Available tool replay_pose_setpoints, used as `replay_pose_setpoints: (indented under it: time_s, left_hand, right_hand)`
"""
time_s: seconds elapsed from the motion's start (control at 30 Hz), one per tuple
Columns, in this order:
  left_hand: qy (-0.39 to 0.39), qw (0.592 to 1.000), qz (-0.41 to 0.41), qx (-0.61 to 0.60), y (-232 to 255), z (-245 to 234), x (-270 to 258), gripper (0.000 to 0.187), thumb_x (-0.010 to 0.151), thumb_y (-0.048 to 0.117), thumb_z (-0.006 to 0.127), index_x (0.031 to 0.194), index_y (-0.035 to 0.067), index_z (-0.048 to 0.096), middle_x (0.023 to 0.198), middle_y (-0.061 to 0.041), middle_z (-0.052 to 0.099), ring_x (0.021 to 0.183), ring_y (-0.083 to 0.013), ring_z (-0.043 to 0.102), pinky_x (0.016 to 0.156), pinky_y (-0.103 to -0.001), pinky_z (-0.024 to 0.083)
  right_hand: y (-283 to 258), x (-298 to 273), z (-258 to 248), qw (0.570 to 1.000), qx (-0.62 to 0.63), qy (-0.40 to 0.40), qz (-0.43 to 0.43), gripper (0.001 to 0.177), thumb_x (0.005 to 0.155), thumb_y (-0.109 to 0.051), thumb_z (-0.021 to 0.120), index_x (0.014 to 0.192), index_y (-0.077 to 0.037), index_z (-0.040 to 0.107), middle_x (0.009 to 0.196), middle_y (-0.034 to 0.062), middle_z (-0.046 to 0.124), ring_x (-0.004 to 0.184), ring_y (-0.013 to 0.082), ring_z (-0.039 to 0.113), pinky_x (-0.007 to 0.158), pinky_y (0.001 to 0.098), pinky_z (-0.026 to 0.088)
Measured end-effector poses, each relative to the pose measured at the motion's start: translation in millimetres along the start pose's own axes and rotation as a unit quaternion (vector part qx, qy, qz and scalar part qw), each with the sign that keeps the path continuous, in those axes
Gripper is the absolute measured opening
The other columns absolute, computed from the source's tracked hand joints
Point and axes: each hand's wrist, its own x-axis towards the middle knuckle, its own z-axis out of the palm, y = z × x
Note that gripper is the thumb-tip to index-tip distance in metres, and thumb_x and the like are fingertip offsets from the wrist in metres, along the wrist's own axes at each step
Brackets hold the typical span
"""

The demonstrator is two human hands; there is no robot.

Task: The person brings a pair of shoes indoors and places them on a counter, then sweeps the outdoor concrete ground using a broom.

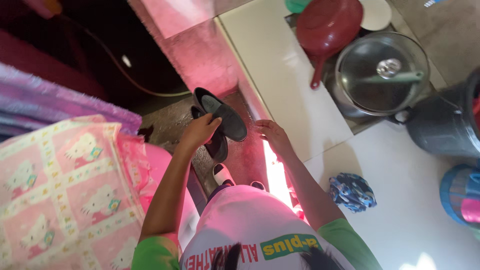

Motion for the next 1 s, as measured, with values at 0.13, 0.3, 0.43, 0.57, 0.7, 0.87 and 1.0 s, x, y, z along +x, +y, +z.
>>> replay_pose_setpoints:
  time_s: [0.13, 0.3, 0.43, 0.57, 0.7, 0.87, 1.0]
  left_hand:
    - [-0.021, 1.0, 0.008, 0.009, 21.1, 6.8, 2.1, 0.041, 0.095, 0.051, 0.053, 0.096, 0.011, 0.064, 0.076, -0.012, 0.07, 0.058, -0.0262, 0.071, 0.065, -0.041, 0.055]
    - [-0.018, 0.999, -0.023, 0.027, 36.2, 23.3, 0.6, 0.048, 0.098, 0.053, 0.05, 0.099, 0.006, 0.061, 0.078, -0.014, 0.068, 0.063, -0.0265, 0.073, 0.071, -0.042, 0.054]
    - [0.0, 0.998, -0.036, 0.049, 40.1, 36.3, 2.0, 0.051, 0.1, 0.053, 0.049, 0.1, 0.003, 0.062, 0.083, -0.02, 0.071, 0.077, -0.0325, 0.074, 0.078, -0.046, 0.054]
    - [0.073, 0.989, 0.045, 0.118, 44.8, 40.9, 20.5, 0.047, 0.099, 0.05, 0.051, 0.106, 0.005, 0.064, 0.102, -0.022, 0.07, 0.099, -0.0435, 0.065, 0.085, -0.053, 0.05]
    - [0.123, 0.969, 0.122, 0.179, 65.2, 30.6, 53.3, 0.045, 0.096, 0.048, 0.055, 0.109, 0.006, 0.067, 0.105, -0.023, 0.069, 0.1, -0.0441, 0.066, 0.086, -0.053, 0.052]
    - [0.157, 0.932, 0.211, 0.247, 107.1, 2.5, 123.6, 0.04, 0.095, 0.045, 0.056, 0.108, 0.01, 0.069, 0.102, -0.019, 0.069, 0.095, -0.0394, 0.068, 0.083, -0.052, 0.055]
    - [0.145, 0.896, 0.275, 0.317, 140.4, -23.7, 187.0, 0.036, 0.092, 0.045, 0.058, 0.107, 0.014, 0.071, 0.104, -0.016, 0.068, 0.093, -0.038, 0.068, 0.08, -0.052, 0.055]
  right_hand:
    - [0.2, -2.8, -40.8, 0.996, 0.074, 0.05, 0.015, 0.03, 0.1, -0.016, 0.057, 0.127, -0.005, 0.063, 0.124, 0.0059, 0.066, 0.106, 0.0156, 0.065, 0.094, 0.0324, 0.054]
    - [-18.9, -25.1, -89.7, 0.983, 0.145, 0.11, 0.026, 0.027, 0.1, -0.017, 0.057, 0.124, -0.007, 0.063, 0.121, 0.0044, 0.067, 0.106, 0.0155, 0.066, 0.092, 0.0325, 0.054]
    - [-28.0, -38.7, -110.4, 0.978, 0.144, 0.143, 0.036, 0.026, 0.099, -0.017, 0.058, 0.123, -0.009, 0.065, 0.119, 0.0035, 0.069, 0.105, 0.0152, 0.068, 0.091, 0.0324, 0.054]
    - [-24.4, -39.4, -117.1, 0.98, 0.147, 0.127, 0.042, 0.025, 0.1, -0.018, 0.058, 0.123, -0.009, 0.064, 0.12, 0.0037, 0.068, 0.105, 0.0157, 0.067, 0.092, 0.0326, 0.054]
    - [-29.1, -29.2, -109.6, 0.983, 0.14, 0.119, 0.027, 0.026, 0.1, -0.017, 0.057, 0.123, -0.008, 0.064, 0.121, 0.0039, 0.068, 0.106, 0.0161, 0.067, 0.092, 0.0331, 0.054]
    - [-45.0, 1.3, -90.1, 0.983, 0.121, 0.138, 0.029, 0.027, 0.099, -0.016, 0.056, 0.124, -0.007, 0.063, 0.121, 0.0037, 0.068, 0.107, 0.0162, 0.067, 0.093, 0.0332, 0.054]
    - [-55.0, 25.7, -71.6, 0.978, 0.138, 0.156, -0.003, 0.029, 0.1, -0.016, 0.054, 0.126, -0.006, 0.062, 0.123, 0.0051, 0.067, 0.109, 0.0176, 0.066, 0.094, 0.0339, 0.053]
